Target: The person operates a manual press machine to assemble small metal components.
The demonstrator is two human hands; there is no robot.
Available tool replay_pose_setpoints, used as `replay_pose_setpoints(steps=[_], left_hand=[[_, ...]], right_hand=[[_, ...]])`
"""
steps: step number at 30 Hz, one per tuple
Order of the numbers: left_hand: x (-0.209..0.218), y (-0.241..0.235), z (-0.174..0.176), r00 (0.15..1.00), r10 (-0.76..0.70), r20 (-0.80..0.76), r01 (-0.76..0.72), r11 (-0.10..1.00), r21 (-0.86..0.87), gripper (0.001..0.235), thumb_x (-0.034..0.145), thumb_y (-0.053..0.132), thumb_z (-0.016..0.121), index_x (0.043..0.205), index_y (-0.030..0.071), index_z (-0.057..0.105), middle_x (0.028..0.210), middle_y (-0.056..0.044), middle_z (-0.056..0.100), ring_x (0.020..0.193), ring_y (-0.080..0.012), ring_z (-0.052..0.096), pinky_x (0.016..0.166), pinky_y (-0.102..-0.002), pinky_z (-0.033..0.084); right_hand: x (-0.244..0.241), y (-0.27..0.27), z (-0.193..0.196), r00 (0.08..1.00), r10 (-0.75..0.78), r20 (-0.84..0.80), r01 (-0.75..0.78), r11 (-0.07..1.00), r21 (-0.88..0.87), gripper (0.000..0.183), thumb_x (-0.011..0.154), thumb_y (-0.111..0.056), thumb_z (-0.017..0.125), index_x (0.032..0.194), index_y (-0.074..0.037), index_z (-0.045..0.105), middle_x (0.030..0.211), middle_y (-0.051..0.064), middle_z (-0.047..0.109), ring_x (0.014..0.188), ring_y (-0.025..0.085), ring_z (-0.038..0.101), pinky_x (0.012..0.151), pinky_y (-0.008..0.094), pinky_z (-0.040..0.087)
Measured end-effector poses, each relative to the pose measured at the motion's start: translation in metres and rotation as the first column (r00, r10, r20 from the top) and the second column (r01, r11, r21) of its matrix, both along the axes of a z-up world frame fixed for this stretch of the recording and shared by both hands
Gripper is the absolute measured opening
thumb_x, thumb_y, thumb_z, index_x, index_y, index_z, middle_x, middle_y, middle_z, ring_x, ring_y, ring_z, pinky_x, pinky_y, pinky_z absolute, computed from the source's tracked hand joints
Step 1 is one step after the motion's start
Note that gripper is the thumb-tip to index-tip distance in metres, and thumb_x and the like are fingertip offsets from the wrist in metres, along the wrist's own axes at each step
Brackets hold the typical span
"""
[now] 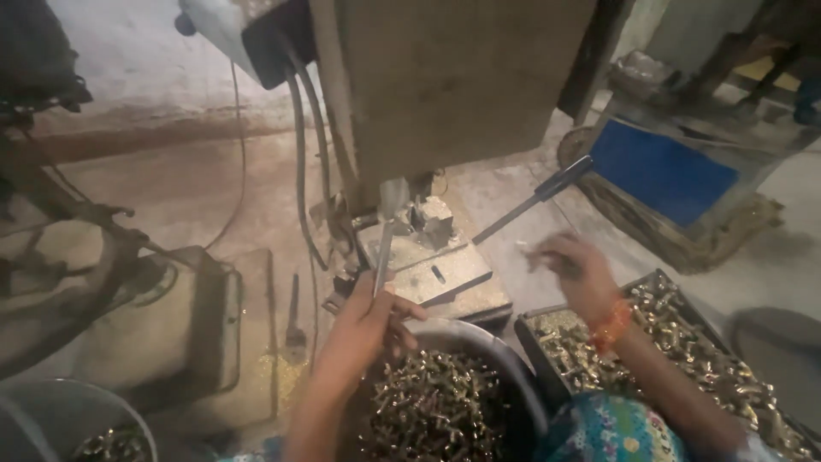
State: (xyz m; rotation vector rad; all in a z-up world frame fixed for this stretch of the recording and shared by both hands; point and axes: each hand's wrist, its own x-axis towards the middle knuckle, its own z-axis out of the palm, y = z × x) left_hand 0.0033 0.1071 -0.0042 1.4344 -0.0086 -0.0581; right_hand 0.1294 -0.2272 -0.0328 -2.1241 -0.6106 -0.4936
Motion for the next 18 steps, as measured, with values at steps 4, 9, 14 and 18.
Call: replay_pose_setpoints(steps=[4,9,14,18], left_hand=[[0.002,0.000,-0.001,0.997,0.031,-0.069,-0.029,0.999,0.036,0.033,0.105,0.023,0.036,0.134,0.010,0.041,0.093,-0.015,0.077,0.056,-0.0181,0.067,0.042,-0.029,0.048],[0.011,0.003,-0.012,0.999,0.002,-0.038,-0.003,1.000,-0.008,0.032,0.105,0.022,0.038,0.134,0.010,0.039,0.092,-0.015,0.077,0.055,-0.0195,0.069,0.046,-0.028,0.052],[0.013,0.001,-0.011,1.000,0.011,0.007,-0.011,1.000,0.029,0.029,0.106,0.022,0.040,0.129,0.005,0.041,0.089,-0.015,0.078,0.054,-0.0207,0.068,0.043,-0.030,0.048],[0.010,0.015,0.007,0.999,0.022,-0.024,-0.015,0.970,0.243,0.033,0.101,0.019,0.040,0.134,0.014,0.039,0.087,-0.013,0.079,0.053,-0.0214,0.069,0.043,-0.033,0.050]], right_hand=[[0.003,0.070,0.016,0.900,0.197,0.389,-0.055,0.937,-0.346,0.043,0.076,0.017,0.058,0.105,-0.008,0.077,0.117,0.018,0.070,0.107,0.035,0.066,0.092,0.042,0.057],[-0.019,0.096,0.022,0.953,0.262,0.153,-0.199,0.920,-0.337,0.046,0.063,0.015,0.055,0.099,-0.007,0.074,0.095,0.017,0.068,0.093,0.040,0.065,0.078,0.046,0.055],[-0.021,0.102,0.043,0.989,0.111,0.099,-0.086,0.971,-0.223,0.041,0.073,0.010,0.060,0.108,-0.007,0.070,0.097,0.016,0.067,0.087,0.039,0.066,0.077,0.045,0.055],[0.000,0.104,0.020,0.976,0.169,0.133,-0.119,0.939,-0.322,0.033,0.070,0.005,0.068,0.102,-0.005,0.066,0.093,0.019,0.066,0.093,0.043,0.061,0.079,0.049,0.051]])
